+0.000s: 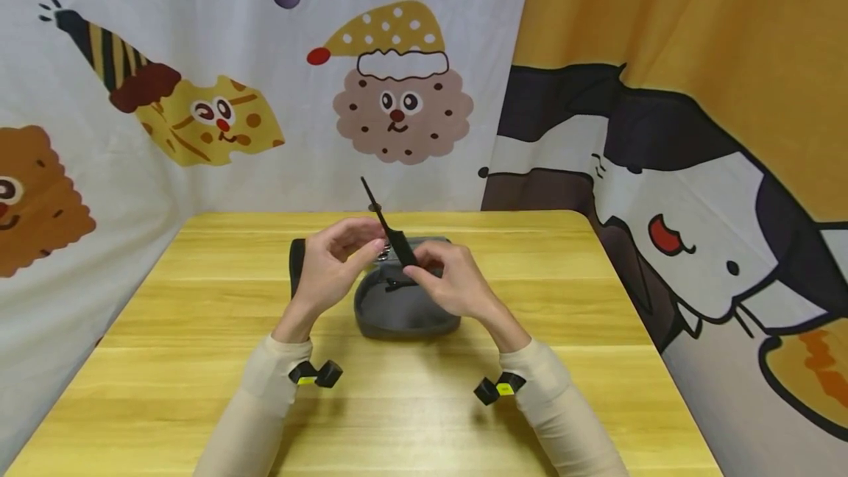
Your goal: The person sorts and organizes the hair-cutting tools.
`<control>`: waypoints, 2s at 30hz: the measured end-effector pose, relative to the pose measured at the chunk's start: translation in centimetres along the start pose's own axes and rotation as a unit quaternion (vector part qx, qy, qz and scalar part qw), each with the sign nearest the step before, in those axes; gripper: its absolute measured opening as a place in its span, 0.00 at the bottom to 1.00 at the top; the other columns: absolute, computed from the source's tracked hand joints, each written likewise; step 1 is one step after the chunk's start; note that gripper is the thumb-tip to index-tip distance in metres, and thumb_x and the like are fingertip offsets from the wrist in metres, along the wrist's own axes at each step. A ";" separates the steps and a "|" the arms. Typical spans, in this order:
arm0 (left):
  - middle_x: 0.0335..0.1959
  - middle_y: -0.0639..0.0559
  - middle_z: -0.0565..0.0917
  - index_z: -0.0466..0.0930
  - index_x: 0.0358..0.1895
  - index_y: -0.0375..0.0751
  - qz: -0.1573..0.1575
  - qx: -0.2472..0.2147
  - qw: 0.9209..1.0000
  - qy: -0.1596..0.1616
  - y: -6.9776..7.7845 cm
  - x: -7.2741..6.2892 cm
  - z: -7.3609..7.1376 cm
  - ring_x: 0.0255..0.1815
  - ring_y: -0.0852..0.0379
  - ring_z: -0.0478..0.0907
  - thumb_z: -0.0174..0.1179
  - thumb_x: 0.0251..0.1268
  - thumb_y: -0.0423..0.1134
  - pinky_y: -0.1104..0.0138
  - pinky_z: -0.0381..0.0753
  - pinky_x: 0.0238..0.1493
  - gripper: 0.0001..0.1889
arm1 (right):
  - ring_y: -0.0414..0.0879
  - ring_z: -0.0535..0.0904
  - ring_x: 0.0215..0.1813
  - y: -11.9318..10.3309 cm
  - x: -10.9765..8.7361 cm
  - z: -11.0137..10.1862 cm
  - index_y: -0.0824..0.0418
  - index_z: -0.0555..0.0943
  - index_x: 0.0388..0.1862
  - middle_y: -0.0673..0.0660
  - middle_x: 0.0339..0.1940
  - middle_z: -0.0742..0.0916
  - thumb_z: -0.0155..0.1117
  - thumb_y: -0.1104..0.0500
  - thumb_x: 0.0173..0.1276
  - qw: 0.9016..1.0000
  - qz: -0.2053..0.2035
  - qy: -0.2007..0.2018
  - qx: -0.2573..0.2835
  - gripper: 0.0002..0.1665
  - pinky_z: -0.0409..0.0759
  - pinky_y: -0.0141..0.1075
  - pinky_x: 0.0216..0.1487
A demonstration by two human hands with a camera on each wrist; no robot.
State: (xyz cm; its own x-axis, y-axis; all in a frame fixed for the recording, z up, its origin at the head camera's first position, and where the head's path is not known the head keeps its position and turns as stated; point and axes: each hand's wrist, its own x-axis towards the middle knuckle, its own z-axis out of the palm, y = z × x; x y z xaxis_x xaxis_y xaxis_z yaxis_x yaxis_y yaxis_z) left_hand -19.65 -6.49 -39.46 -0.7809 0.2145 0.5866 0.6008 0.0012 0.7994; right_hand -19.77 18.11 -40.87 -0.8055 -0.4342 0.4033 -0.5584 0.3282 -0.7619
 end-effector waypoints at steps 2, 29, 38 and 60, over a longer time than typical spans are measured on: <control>0.54 0.32 0.92 0.87 0.64 0.29 0.005 -0.007 1.000 -0.002 -0.1 0.0 -0.1 0.53 0.67 0.91 0.69 0.78 0.30 0.70 0.93 0.57 0.17 | 0.47 0.90 0.41 0.1 0.0 0.0 0.60 0.93 0.47 0.55 0.42 0.94 0.77 0.65 0.78 1.000 -0.004 0.008 -0.005 0.03 0.94 0.40 0.47; 0.59 0.24 0.89 0.84 0.66 0.22 0.032 -0.006 0.999 0.039 0.3 0.2 -2.2 0.58 0.63 0.90 0.54 0.83 0.32 0.68 0.91 0.65 0.19 | 0.55 0.93 0.40 1.4 0.8 -1.7 0.66 0.93 0.42 0.61 0.39 0.94 0.80 0.74 0.68 0.945 -0.156 0.212 -0.195 0.08 0.92 0.49 0.41; 0.59 0.29 0.92 0.86 0.65 0.27 0.035 0.043 0.997 0.059 1.5 0.0 -3.1 0.59 0.63 0.90 0.56 0.82 0.34 0.73 0.88 0.65 0.19 | 0.59 0.92 0.41 1.7 1.0 -2.7 0.70 0.93 0.44 0.65 0.40 0.92 0.74 0.69 0.79 0.923 -0.201 0.221 -0.243 0.04 0.94 0.50 0.42; 0.61 0.39 0.94 0.88 0.66 0.34 0.116 0.302 0.946 -0.034 2.5 -0.1 -2.4 0.63 0.42 0.92 0.76 0.75 0.36 0.47 0.92 0.68 0.21 | 0.60 0.85 0.42 1.7 1.1 -2.6 0.69 0.93 0.45 0.65 0.43 0.89 0.73 0.80 0.69 0.847 -0.291 0.232 -0.381 0.12 0.90 0.50 0.39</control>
State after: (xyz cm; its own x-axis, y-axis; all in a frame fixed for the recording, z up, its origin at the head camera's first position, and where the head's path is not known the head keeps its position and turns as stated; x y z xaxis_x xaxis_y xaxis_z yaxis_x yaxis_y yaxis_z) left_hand -18.49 -8.82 -37.23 -0.6161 0.3401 0.7105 0.7585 0.4996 0.4185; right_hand -22.09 20.42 -40.39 -0.2433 -0.3890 0.8885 -0.7108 0.6948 0.1096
